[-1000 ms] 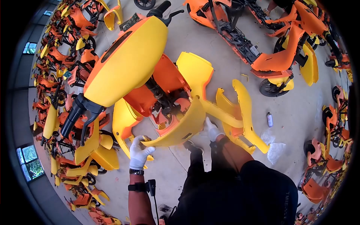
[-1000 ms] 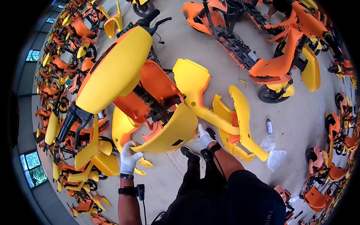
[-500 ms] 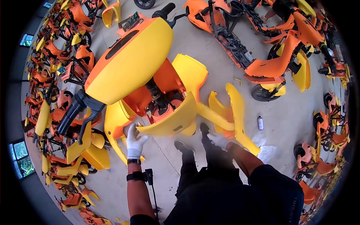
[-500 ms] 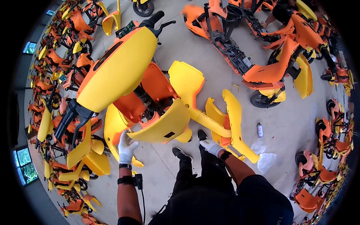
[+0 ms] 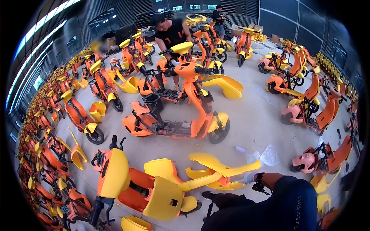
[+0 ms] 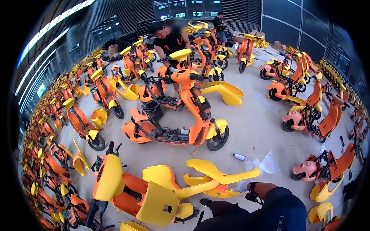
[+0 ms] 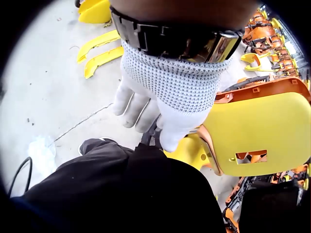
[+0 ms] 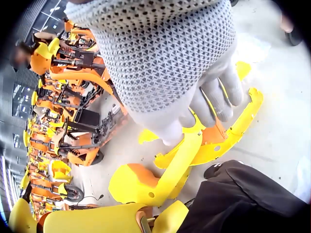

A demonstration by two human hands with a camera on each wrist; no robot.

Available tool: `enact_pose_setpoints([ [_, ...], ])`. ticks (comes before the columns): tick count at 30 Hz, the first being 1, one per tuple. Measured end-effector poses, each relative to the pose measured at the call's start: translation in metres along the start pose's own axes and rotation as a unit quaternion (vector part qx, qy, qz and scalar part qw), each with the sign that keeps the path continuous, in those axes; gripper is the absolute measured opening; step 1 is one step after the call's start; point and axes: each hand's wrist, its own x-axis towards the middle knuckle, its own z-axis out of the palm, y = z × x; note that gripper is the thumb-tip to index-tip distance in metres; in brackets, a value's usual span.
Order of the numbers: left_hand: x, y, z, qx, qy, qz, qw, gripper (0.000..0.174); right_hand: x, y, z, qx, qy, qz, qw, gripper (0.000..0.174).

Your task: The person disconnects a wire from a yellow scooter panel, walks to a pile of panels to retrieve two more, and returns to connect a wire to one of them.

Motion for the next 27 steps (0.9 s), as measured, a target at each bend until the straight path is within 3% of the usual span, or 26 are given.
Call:
enact_pose_setpoints([
  [4,0.027,-0.032,-0.01,-0.004,-0.041,0.021,0.999,0.052,-0.061,0.08,0.122,0.144,0.015,0.067,0.987,0.05],
  [6,0.032,-0.049,-0.025,-0.019,-0.037,0.036,0.998,0.054,-0.106,0.088,0.167,0.214,-0.053,0.131,0.966,0.047],
  [8,0.027,-0.045,-0.03,-0.035,-0.005,0.047,0.998,0.05,-0.143,0.102,0.19,0.023,-0.001,-0.025,0.999,0.045],
  [10,-0.007,0.003,-0.036,-0.033,0.039,0.061,0.997,0.043,-0.162,0.126,0.203,0.13,0.034,-0.026,0.991,0.037],
  [11,-0.013,0.008,-0.039,-0.008,0.021,0.057,0.998,0.044,-0.167,0.131,0.202,0.247,0.004,0.077,0.966,0.04],
  [14,-0.023,0.012,-0.019,0.052,-0.024,0.057,0.997,0.043,-0.193,0.155,0.206,0.365,0.13,0.077,0.919,0.041],
  [16,-0.05,0.029,0.005,0.14,-0.076,0.072,0.985,0.045,-0.204,0.171,0.209,0.403,0.155,0.074,0.899,0.041],
  [18,-0.079,0.034,0.038,0.125,-0.091,0.05,0.987,0.049,-0.202,0.2,0.226,0.427,0.18,0.059,0.884,0.038],
  [20,-0.072,0.014,0.07,0.189,-0.113,0.048,0.974,0.053,-0.191,0.248,0.266,0.35,0.235,-0.037,0.906,0.035],
  [22,-0.096,0.016,0.116,0.291,-0.08,0.059,0.951,0.053,-0.202,0.278,0.28,0.392,0.229,-0.021,0.891,0.028],
  [24,-0.11,0.007,0.159,0.339,-0.088,0.102,0.931,0.053,-0.225,0.314,0.295,0.507,0.207,0.008,0.837,0.026],
  [26,-0.155,0.032,0.217,0.385,-0.128,0.053,0.912,0.053,-0.239,0.368,0.328,0.615,0.195,0.048,0.762,0.026],
  [27,-0.166,0.038,0.248,0.393,-0.138,0.057,0.907,0.054,-0.243,0.401,0.349,0.611,0.19,0.065,0.766,0.027],
])
